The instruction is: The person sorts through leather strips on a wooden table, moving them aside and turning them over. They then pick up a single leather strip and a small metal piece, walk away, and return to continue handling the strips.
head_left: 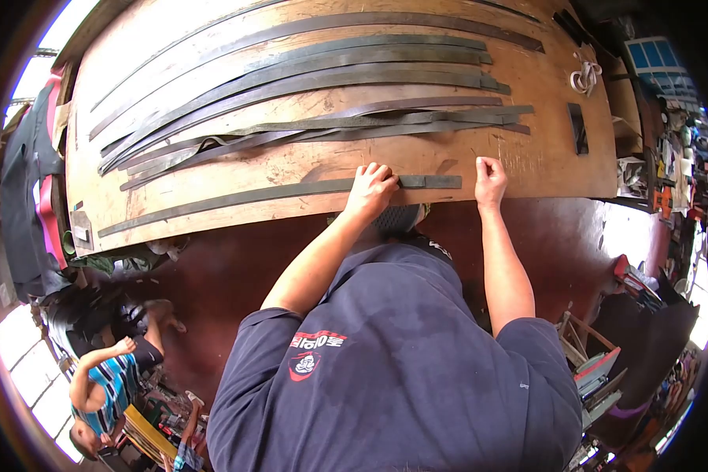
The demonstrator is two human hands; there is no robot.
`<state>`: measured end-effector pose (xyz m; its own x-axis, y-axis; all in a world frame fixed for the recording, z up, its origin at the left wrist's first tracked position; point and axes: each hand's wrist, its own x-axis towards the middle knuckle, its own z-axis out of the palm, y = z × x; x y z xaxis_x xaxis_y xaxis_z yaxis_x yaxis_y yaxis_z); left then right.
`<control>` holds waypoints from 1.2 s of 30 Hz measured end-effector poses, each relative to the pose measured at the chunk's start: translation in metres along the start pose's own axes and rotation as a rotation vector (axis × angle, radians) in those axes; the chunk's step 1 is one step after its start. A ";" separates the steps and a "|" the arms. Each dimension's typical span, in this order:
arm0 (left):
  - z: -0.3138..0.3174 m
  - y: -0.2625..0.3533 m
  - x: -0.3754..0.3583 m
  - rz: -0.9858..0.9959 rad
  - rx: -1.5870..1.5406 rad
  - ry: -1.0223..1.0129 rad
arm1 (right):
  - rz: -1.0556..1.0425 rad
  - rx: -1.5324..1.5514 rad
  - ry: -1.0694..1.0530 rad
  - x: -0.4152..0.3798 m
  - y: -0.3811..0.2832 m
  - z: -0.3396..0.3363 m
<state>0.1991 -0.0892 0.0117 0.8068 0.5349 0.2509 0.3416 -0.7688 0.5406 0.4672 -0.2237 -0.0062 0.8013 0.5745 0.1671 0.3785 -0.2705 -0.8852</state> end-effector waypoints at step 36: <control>0.020 0.034 0.011 -0.051 0.071 0.054 | -0.656 -0.481 -0.632 -0.021 -0.034 -0.015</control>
<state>0.2291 -0.1164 0.0162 0.7610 0.5908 0.2681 0.4167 -0.7618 0.4960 0.4442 -0.2378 0.0270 0.0327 0.9843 0.1734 0.9105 0.0422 -0.4113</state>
